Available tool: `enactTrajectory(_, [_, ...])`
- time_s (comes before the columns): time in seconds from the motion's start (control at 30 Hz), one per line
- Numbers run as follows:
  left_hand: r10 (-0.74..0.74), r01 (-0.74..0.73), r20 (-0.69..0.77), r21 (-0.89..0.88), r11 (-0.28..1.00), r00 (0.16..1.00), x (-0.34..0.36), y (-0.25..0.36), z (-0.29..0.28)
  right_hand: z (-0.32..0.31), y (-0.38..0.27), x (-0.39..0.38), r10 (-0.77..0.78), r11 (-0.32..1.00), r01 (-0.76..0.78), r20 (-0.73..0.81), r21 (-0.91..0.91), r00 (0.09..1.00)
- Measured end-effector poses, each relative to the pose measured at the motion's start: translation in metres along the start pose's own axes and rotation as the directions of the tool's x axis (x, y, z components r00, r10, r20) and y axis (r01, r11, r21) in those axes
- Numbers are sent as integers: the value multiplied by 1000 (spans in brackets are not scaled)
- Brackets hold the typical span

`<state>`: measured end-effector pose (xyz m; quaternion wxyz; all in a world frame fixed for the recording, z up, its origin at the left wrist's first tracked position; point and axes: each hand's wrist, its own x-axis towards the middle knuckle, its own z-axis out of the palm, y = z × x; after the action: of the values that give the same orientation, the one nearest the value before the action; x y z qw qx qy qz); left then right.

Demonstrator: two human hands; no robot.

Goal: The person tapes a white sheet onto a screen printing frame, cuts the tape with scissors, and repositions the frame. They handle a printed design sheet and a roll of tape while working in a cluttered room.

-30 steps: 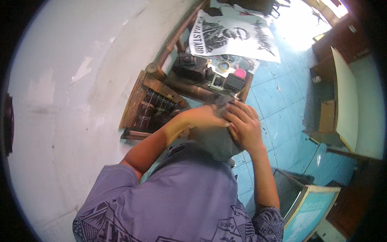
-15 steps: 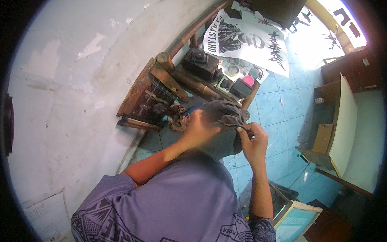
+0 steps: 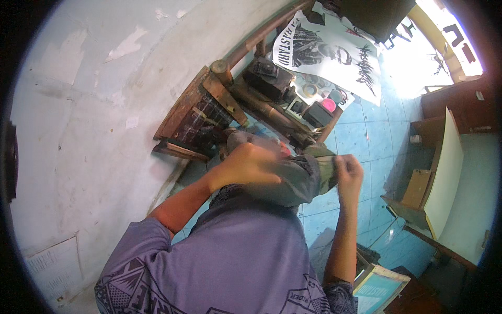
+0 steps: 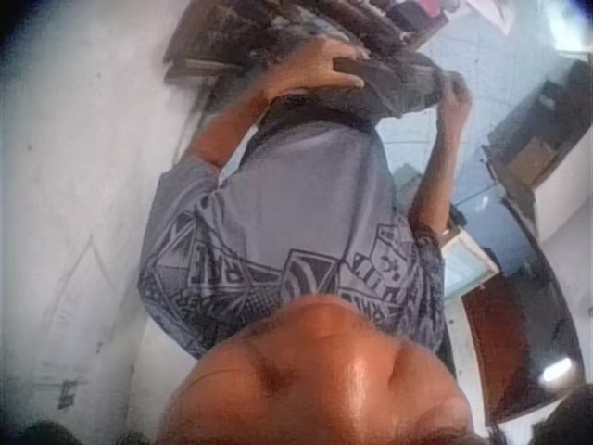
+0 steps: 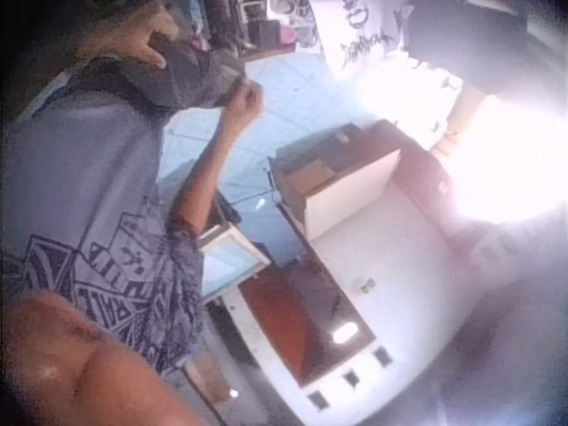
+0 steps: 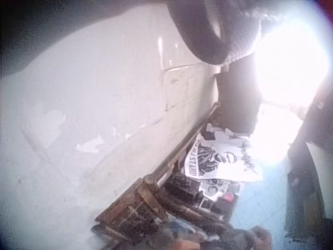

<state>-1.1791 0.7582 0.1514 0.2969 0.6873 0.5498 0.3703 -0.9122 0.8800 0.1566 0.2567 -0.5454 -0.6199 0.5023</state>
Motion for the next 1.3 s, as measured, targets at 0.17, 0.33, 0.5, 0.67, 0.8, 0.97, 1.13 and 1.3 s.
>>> enactTrajectory(0.17, [-73,73,-1,-34,997,997,-12,-11,10,45,-12,-26,-446,781,460,137,-422,884])
enactTrajectory(0.33, [-181,184,73,-32,982,981,-15,1,-1,52,30,-41,-31,999,31,433,7,901])
enactTrajectory(0.5, [-289,293,95,-29,956,953,-31,3,2,49,28,-43,148,977,-212,606,34,782])
enactTrajectory(0.67, [-529,527,145,55,848,836,-42,11,-1,43,42,-52,126,879,-360,576,313,808])
enactTrajectory(0.8, [-566,566,26,11,825,824,-66,12,4,33,25,-55,140,890,-405,722,208,678])
enactTrajectory(0.97, [-508,499,-9,-173,849,861,-75,4,6,61,19,-54,-105,977,-27,585,213,804])
enactTrajectory(1.13, [-493,497,84,-257,829,866,-75,-6,-7,89,17,-50,-159,983,88,502,164,850])
enactTrajectory(1.3, [-491,517,165,-223,827,856,-78,-14,-27,73,7,-56,-21,940,-97,339,327,940])
